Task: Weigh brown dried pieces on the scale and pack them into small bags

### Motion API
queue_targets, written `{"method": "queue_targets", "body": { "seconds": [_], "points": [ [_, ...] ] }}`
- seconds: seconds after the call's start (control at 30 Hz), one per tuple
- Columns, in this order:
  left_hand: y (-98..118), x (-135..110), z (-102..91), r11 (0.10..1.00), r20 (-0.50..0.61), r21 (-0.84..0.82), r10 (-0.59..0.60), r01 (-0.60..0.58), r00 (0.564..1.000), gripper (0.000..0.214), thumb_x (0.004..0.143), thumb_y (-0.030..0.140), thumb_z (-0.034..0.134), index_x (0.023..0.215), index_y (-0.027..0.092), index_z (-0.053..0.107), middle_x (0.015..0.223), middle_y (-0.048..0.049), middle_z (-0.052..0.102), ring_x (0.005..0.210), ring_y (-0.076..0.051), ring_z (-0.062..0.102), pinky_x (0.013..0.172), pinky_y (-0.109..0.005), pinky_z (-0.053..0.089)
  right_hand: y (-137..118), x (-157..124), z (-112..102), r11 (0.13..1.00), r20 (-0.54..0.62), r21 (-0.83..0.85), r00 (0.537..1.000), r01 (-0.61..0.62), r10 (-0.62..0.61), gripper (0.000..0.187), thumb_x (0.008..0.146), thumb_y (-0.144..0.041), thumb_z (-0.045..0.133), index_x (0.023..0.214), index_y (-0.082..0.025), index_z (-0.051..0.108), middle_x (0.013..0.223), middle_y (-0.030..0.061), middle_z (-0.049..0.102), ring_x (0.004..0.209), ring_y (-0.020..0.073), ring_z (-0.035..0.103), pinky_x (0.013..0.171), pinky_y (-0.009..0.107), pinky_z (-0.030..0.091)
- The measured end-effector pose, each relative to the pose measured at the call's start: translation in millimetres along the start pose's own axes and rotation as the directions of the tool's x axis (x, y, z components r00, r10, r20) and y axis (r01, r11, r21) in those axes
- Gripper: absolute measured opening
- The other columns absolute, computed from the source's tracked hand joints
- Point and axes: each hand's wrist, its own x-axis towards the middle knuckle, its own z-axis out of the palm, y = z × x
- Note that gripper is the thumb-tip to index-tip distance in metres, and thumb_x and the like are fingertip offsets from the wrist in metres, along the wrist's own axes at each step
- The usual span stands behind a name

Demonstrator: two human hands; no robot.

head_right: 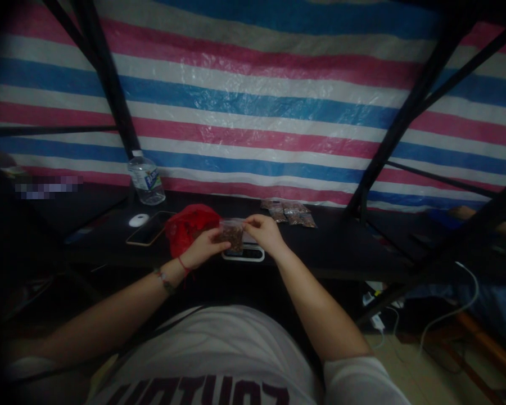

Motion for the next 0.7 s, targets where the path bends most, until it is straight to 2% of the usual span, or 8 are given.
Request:
{"method": "queue_targets", "body": {
  "seconds": [0.1, 0.27, 0.33, 0.47, 0.7],
  "points": [
    [0, -1, 0.8, 0.998, -0.036, -0.066, 0.005, -0.008, 0.999, 0.046, 0.066, 0.039, 0.077, 0.101, 0.012, 0.066, 0.102, -0.0103, 0.071, 0.091, -0.022, 0.067, 0.088, -0.040, 0.051, 1, -1, 3, 1.000, 0.010, -0.004, 1.000, 0.004, -0.004, 0.020, 0.073, -0.035, 0.062, 0.073, -0.015, 0.067, 0.067, 0.0012, 0.063, 0.059, 0.0126, 0.054, 0.060, 0.026, 0.043],
    [0, -1, 1.9, 0.997, -0.041, -0.068, 0.027, -0.029, 0.999, 0.048, 0.065, 0.040, 0.077, 0.102, 0.012, 0.066, 0.101, -0.0100, 0.071, 0.090, -0.022, 0.066, 0.087, -0.040, 0.050, 5, -1, 10, 1.000, 0.017, 0.003, 1.000, 0.026, -0.026, 0.023, 0.072, -0.039, 0.065, 0.076, -0.016, 0.068, 0.070, 0.0020, 0.065, 0.064, 0.0139, 0.056, 0.063, 0.026, 0.044],
    [2, -1, 1.1, 0.996, -0.094, -0.034, 0.081, -0.085, 0.992, 0.047, 0.066, 0.042, 0.077, 0.102, 0.013, 0.067, 0.101, -0.0090, 0.071, 0.091, -0.022, 0.065, 0.087, -0.037, 0.050, 5, -1, 12, 0.999, 0.038, 0.010, 0.999, 0.031, -0.031, 0.023, 0.072, -0.039, 0.066, 0.075, -0.016, 0.068, 0.070, 0.0023, 0.066, 0.064, 0.0138, 0.057, 0.063, 0.025, 0.044],
    [6, 0, -2.5, 0.989, -0.239, 0.055, 0.149, -0.139, 0.960, 0.038, 0.069, 0.047, 0.073, 0.086, 0.013, 0.069, 0.085, -0.0059, 0.071, 0.079, -0.018, 0.064, 0.078, -0.031, 0.050, 3, -3, 13, 0.999, 0.041, 0.027, 0.999, 0.032, -0.033, 0.022, 0.072, -0.038, 0.067, 0.073, -0.016, 0.068, 0.067, 0.0012, 0.064, 0.061, 0.0127, 0.055, 0.059, 0.024, 0.041],
    [4, 2, -4.8, 0.986, -0.342, 0.074, 0.164, -0.148, 0.925, 0.035, 0.066, 0.046, 0.074, 0.077, 0.014, 0.068, 0.073, -0.0025, 0.067, 0.067, -0.014, 0.059, 0.064, -0.025, 0.046, 4, -3, 14, 0.999, 0.010, 0.018, 0.999, 0.044, -0.044, 0.020, 0.072, -0.036, 0.067, 0.072, -0.016, 0.069, 0.066, 0.0008, 0.064, 0.060, 0.0125, 0.053, 0.058, 0.024, 0.041]
  ]
}}
